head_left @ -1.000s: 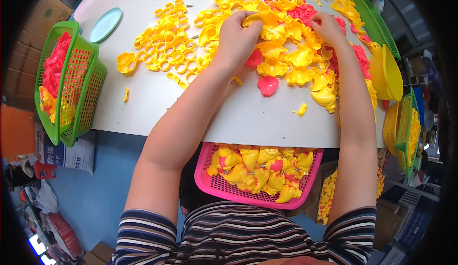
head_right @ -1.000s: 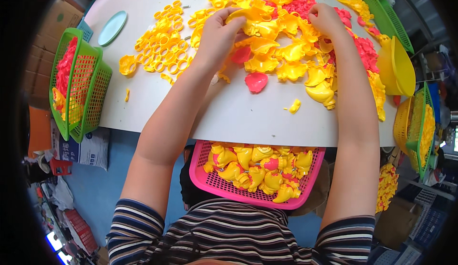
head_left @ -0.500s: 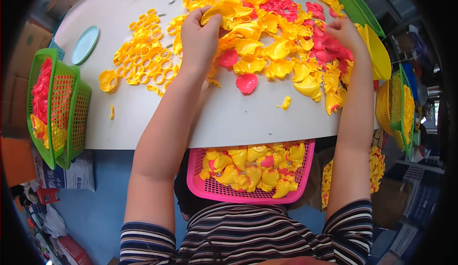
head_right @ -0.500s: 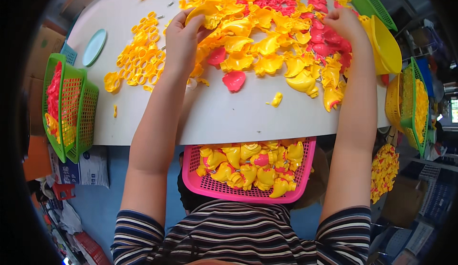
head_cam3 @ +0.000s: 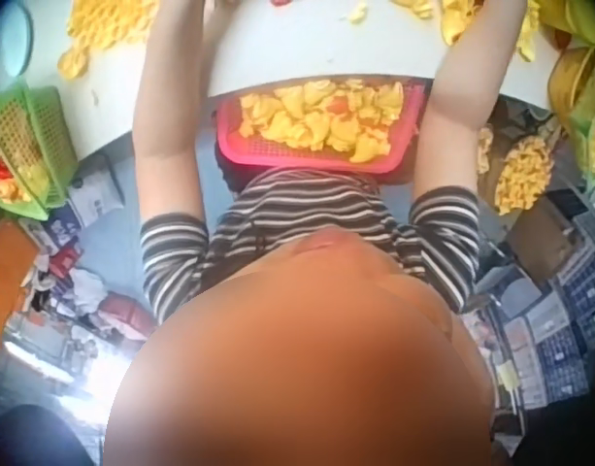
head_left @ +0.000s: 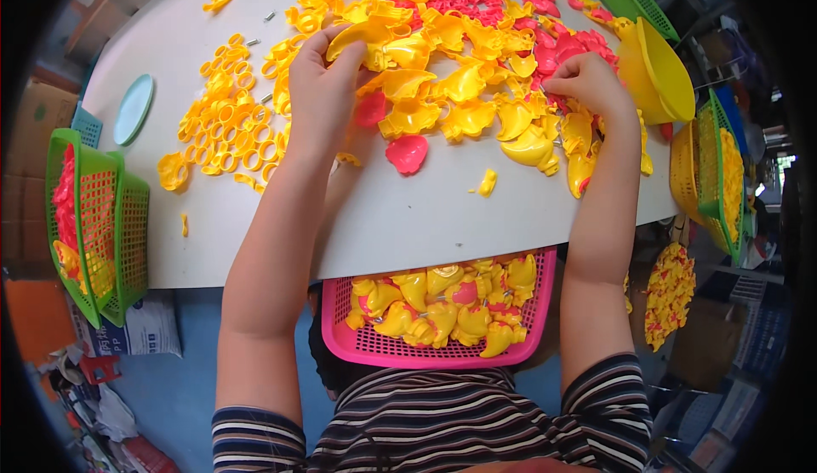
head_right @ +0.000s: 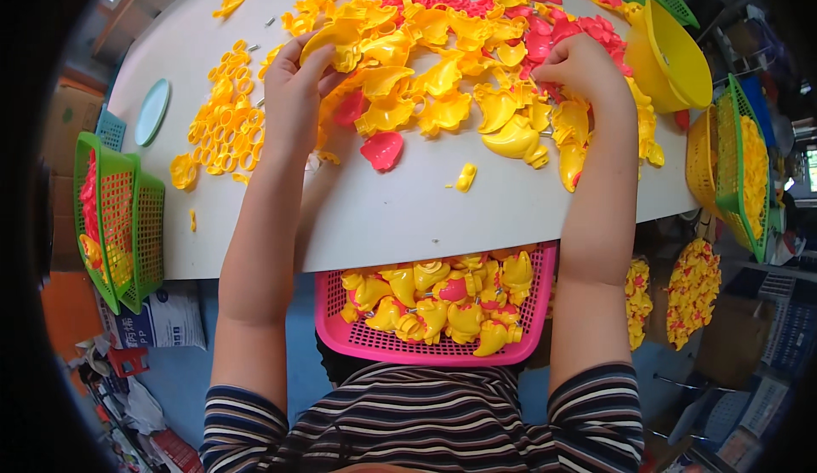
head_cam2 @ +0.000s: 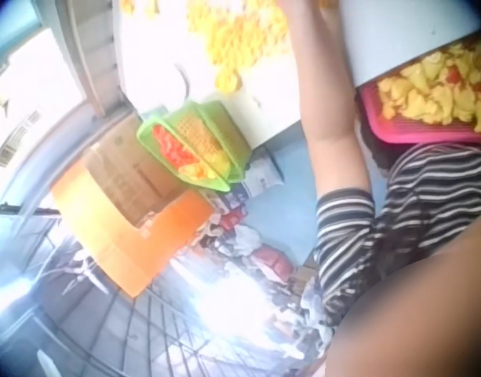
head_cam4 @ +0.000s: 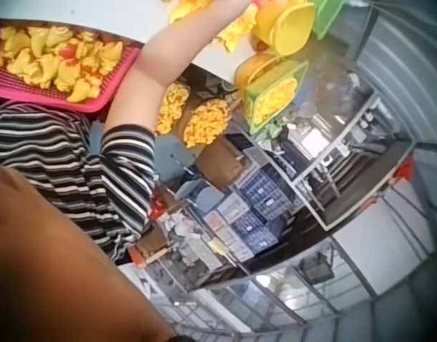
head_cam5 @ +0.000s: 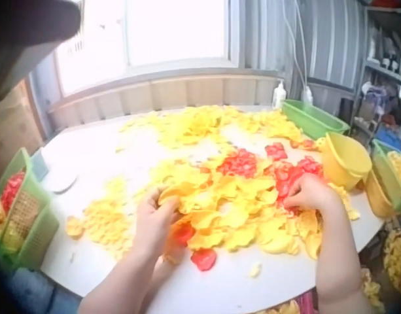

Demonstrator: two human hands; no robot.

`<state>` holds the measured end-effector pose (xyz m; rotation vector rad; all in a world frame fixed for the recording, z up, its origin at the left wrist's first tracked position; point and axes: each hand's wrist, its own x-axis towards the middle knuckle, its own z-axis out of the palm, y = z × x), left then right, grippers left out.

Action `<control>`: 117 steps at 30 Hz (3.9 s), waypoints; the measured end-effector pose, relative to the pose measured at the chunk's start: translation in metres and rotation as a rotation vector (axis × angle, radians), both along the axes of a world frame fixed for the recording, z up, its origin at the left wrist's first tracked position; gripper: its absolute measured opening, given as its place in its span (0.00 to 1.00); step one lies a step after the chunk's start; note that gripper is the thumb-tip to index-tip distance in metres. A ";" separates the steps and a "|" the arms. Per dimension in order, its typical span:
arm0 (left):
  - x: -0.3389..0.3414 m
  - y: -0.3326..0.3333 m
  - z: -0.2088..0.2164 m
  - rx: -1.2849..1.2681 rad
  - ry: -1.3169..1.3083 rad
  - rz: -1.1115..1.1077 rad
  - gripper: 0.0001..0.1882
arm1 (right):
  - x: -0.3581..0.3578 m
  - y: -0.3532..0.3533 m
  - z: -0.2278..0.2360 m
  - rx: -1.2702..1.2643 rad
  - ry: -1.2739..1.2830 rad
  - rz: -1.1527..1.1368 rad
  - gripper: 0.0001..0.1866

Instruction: Assembling yellow rubber ducks from plastic components at a factory workbench.

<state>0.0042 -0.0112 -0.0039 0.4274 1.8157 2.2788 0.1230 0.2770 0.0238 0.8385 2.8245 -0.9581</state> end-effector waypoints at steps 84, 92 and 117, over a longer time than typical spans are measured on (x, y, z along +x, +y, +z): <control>0.025 0.003 0.000 -0.312 0.391 0.053 0.04 | -0.013 -0.123 -0.018 -0.666 0.755 0.223 0.08; 0.029 0.005 -0.004 -0.328 0.498 0.077 0.05 | -0.013 -0.133 -0.020 -0.575 0.842 0.218 0.07; 0.028 0.001 0.008 -0.121 0.373 -0.150 0.08 | -0.010 -0.130 -0.018 -0.649 0.777 0.296 0.07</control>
